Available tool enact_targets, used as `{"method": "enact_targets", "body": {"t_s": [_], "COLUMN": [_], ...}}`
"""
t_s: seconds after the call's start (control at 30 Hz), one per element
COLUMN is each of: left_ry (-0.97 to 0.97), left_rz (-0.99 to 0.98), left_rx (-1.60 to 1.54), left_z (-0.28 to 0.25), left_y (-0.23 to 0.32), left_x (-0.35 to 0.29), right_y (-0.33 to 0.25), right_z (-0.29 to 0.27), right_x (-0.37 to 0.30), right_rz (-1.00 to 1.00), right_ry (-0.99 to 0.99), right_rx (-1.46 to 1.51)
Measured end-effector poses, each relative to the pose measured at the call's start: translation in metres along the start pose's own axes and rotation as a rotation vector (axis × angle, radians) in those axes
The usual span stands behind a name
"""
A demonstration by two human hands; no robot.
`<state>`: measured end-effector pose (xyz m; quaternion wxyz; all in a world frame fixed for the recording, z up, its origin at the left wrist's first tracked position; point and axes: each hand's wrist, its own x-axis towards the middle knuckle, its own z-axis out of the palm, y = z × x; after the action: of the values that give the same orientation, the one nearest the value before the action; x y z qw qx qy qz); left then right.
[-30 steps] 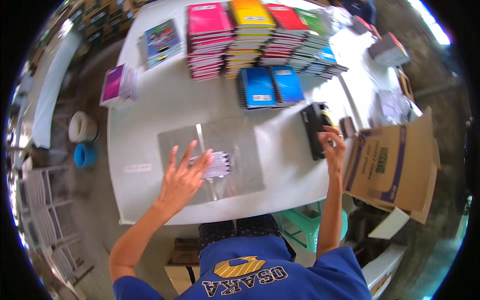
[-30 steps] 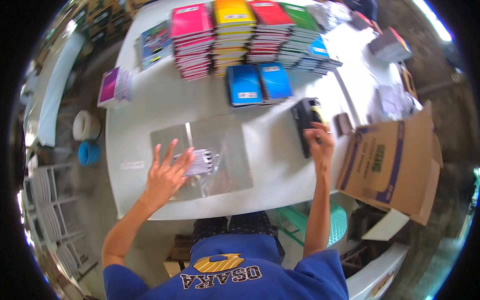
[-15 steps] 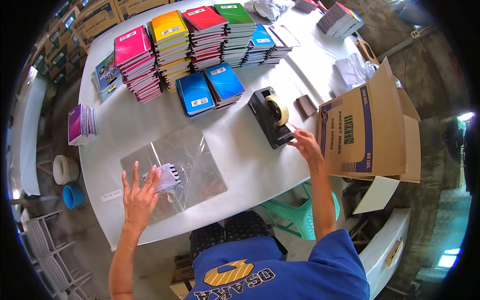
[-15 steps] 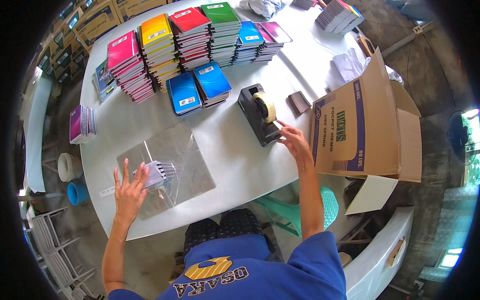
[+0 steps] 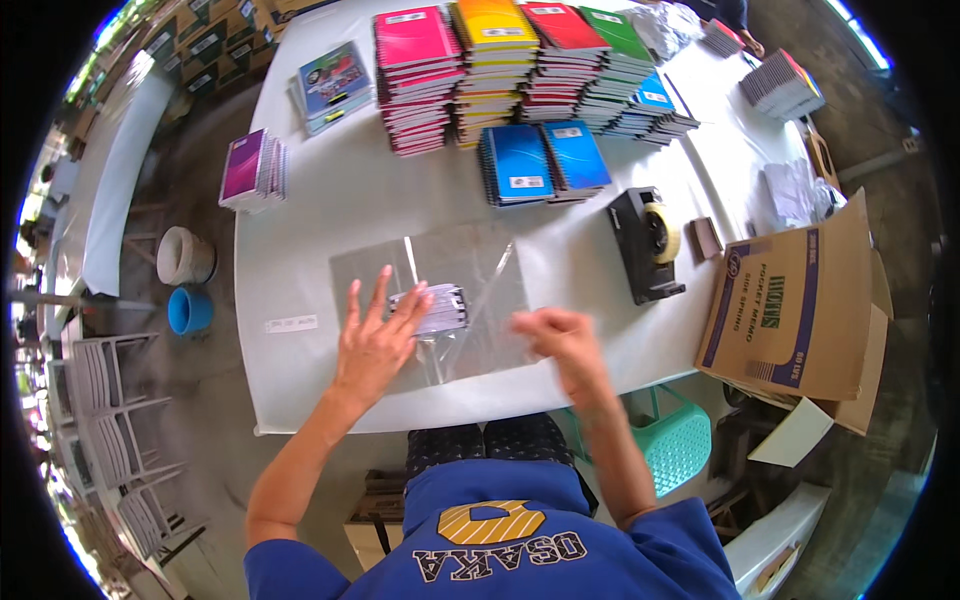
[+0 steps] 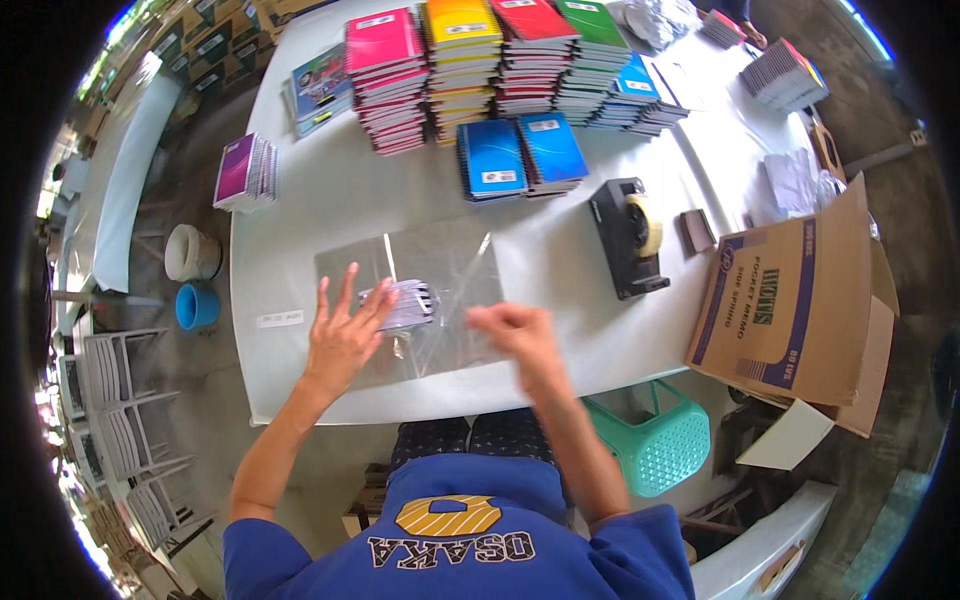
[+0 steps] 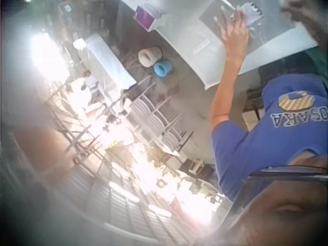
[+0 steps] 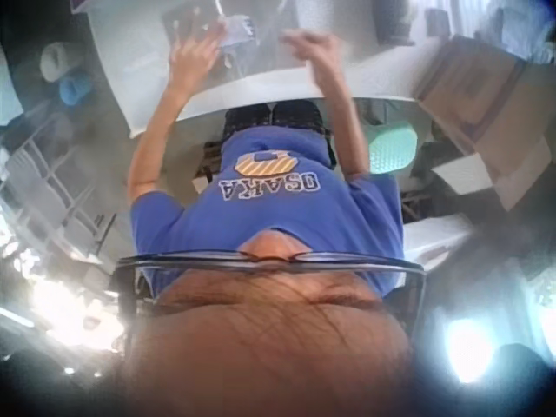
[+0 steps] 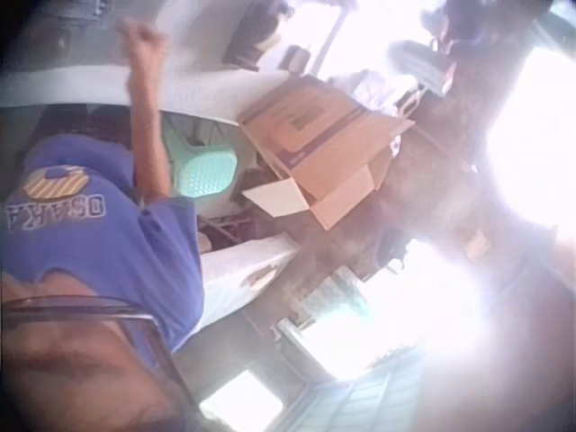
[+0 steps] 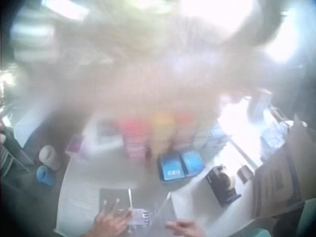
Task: The person sorts colored notebooks into small stacks, places them into plastic sleeves, and seals the sleeves using a tape dispenser.
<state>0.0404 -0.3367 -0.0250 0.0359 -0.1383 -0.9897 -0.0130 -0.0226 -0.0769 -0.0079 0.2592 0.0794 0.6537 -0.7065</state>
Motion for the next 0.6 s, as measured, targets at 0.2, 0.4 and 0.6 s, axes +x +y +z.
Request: {"method": "enact_targets", "body": {"t_s": [0.2, 0.4, 0.6], "left_ry": [0.073, 0.017, -0.348], "left_rz": [0.000, 0.036, -0.118], "left_rx": [-0.068, -0.077, -0.751], "left_z": [0.000, -0.001, 0.013], "left_y": [-0.002, -0.011, -0.039], "left_x": [-0.003, 0.002, 0.032], "right_y": [0.043, 0.077, 0.087], "right_z": [0.105, 0.114, 0.116], "right_x": [0.004, 0.001, 0.000], "right_rz": [0.123, 0.024, -0.028], "right_ry": [-0.054, 0.219, 0.200], "right_rx": [0.088, 0.012, 0.036]}}
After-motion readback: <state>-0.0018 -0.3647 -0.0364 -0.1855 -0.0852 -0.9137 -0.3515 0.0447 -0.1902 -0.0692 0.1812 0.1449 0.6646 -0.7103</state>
